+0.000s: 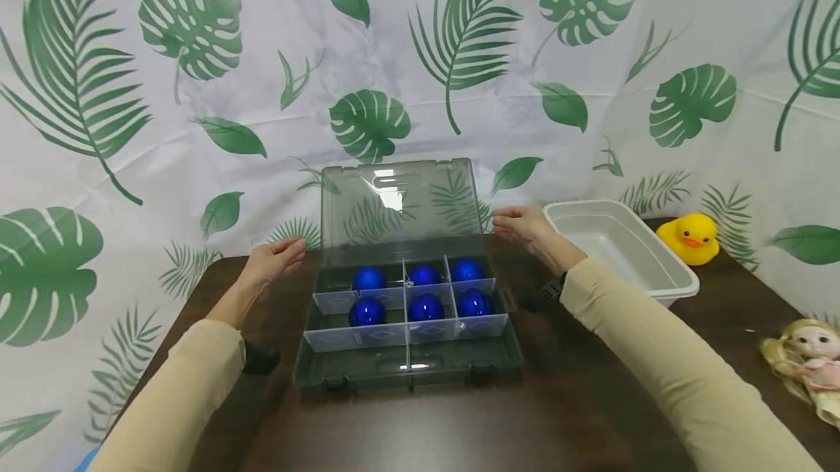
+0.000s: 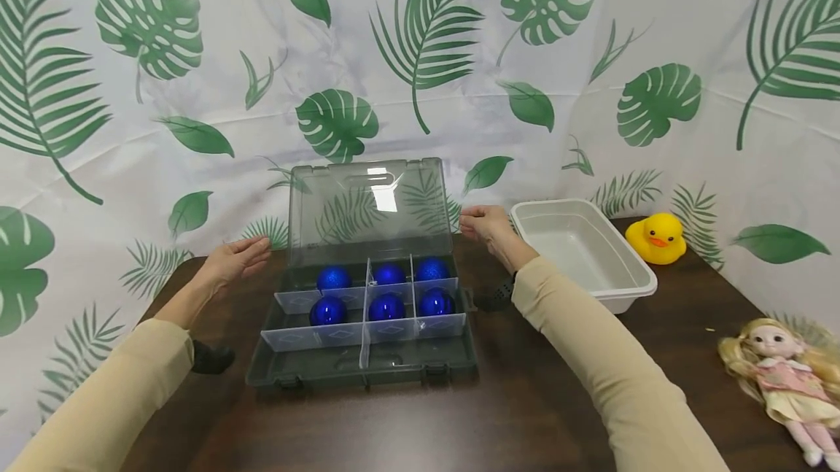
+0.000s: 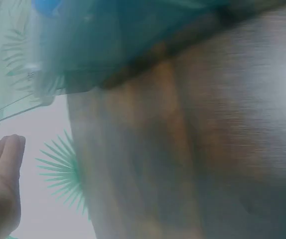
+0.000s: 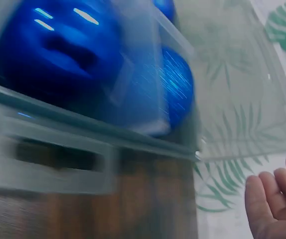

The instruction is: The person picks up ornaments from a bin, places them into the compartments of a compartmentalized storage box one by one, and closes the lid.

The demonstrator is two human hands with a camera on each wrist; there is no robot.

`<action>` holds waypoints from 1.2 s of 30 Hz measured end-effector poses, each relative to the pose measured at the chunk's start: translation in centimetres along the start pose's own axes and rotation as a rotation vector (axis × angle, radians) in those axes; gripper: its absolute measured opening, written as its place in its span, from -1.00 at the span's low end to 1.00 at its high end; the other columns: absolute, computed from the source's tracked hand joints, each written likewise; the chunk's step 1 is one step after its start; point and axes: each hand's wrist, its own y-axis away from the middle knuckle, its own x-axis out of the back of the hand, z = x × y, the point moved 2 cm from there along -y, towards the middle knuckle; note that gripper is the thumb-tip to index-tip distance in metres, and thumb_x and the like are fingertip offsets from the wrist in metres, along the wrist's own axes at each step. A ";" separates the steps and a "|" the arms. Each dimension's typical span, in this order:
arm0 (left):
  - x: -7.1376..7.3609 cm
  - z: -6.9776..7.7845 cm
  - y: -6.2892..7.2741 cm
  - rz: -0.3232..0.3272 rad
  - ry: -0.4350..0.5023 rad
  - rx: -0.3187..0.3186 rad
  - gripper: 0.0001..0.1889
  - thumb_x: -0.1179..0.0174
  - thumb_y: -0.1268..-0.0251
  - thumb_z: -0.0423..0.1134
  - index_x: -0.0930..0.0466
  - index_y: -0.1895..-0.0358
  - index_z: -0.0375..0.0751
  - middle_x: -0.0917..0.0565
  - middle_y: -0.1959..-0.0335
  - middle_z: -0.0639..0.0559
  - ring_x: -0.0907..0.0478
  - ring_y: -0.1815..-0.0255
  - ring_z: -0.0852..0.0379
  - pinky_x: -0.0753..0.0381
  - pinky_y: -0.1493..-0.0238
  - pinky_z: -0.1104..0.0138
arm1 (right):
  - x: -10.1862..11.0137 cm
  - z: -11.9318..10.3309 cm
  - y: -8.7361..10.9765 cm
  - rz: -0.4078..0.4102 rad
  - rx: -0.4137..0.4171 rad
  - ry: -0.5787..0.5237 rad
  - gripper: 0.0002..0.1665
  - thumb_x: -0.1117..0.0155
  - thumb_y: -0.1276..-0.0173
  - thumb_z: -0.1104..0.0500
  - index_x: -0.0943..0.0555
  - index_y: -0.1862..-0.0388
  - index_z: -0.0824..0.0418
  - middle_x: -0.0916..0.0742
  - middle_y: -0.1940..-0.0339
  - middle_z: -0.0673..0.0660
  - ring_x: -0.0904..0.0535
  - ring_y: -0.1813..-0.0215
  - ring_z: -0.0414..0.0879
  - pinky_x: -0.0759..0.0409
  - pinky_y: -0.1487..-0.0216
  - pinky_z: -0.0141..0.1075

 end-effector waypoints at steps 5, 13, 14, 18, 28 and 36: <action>-0.2 0.6 -1.7 -0.041 -0.013 0.039 -0.41 0.12 -0.49 -0.17 -0.01 -0.43 -0.42 -0.10 -0.45 -0.31 -0.12 -0.44 -0.18 -0.26 -0.36 0.21 | -2.1 -2.9 1.4 0.041 -0.121 0.166 -0.45 -0.07 -0.41 0.32 -0.27 -0.30 0.56 -0.58 -0.11 0.36 -0.66 0.24 -0.22 -0.60 -0.03 -0.34; -0.3 0.5 -3.5 -0.091 0.029 0.088 -0.41 0.17 -0.51 -0.20 0.07 -0.45 -0.41 -0.05 -0.46 -0.29 -0.08 -0.46 -0.15 -0.20 -0.39 0.20 | -3.4 -1.9 -0.5 0.010 -0.166 0.195 -0.46 -0.07 -0.41 0.31 -0.30 -0.33 0.44 -0.49 -0.25 0.40 -0.51 -0.22 0.14 -0.55 -0.13 -0.24; -0.4 0.6 -3.8 -0.100 0.035 0.089 -0.41 0.18 -0.51 -0.20 0.08 -0.45 -0.41 -0.04 -0.47 -0.30 -0.08 -0.46 -0.15 -0.19 -0.40 0.20 | -2.6 -0.6 -2.2 -0.011 -0.144 0.151 -0.48 -0.15 -0.37 0.31 -0.38 -0.28 0.42 -0.56 -0.17 0.40 -0.57 -0.14 0.14 -0.61 -0.04 -0.23; -0.7 1.0 -4.9 -0.125 0.063 0.084 -0.42 0.20 -0.52 -0.21 0.10 -0.45 -0.41 -0.03 -0.47 -0.29 -0.06 -0.47 -0.13 -0.18 -0.40 0.21 | -0.1 2.6 -6.6 -0.040 -0.107 0.054 -0.48 -0.33 -0.22 0.29 -0.51 -0.18 0.33 -0.69 0.03 0.31 -0.68 0.09 0.06 -0.68 0.13 -0.16; -0.3 1.8 -6.3 -0.141 0.159 0.063 -0.43 0.29 -0.54 -0.22 0.18 -0.47 -0.36 0.02 -0.47 -0.33 0.01 -0.48 -0.15 -0.11 -0.42 0.22 | -4.0 -3.9 -0.6 0.067 -0.121 0.177 -0.45 0.01 -0.45 0.31 -0.23 -0.38 0.43 -0.44 -0.28 0.41 -0.50 -0.18 0.15 -0.52 -0.17 -0.10; 0.6 3.2 -6.1 -0.105 0.114 0.020 -0.25 0.49 -0.43 0.22 0.08 -0.48 -0.26 -0.10 -0.45 -0.33 -0.14 -0.43 -0.12 -0.44 -0.20 0.46 | -4.7 -5.5 0.4 0.178 -0.004 0.197 -0.47 0.04 -0.50 0.10 -0.33 -0.31 0.39 -0.54 -0.02 0.22 -0.53 0.14 -0.14 -0.58 -0.11 -0.21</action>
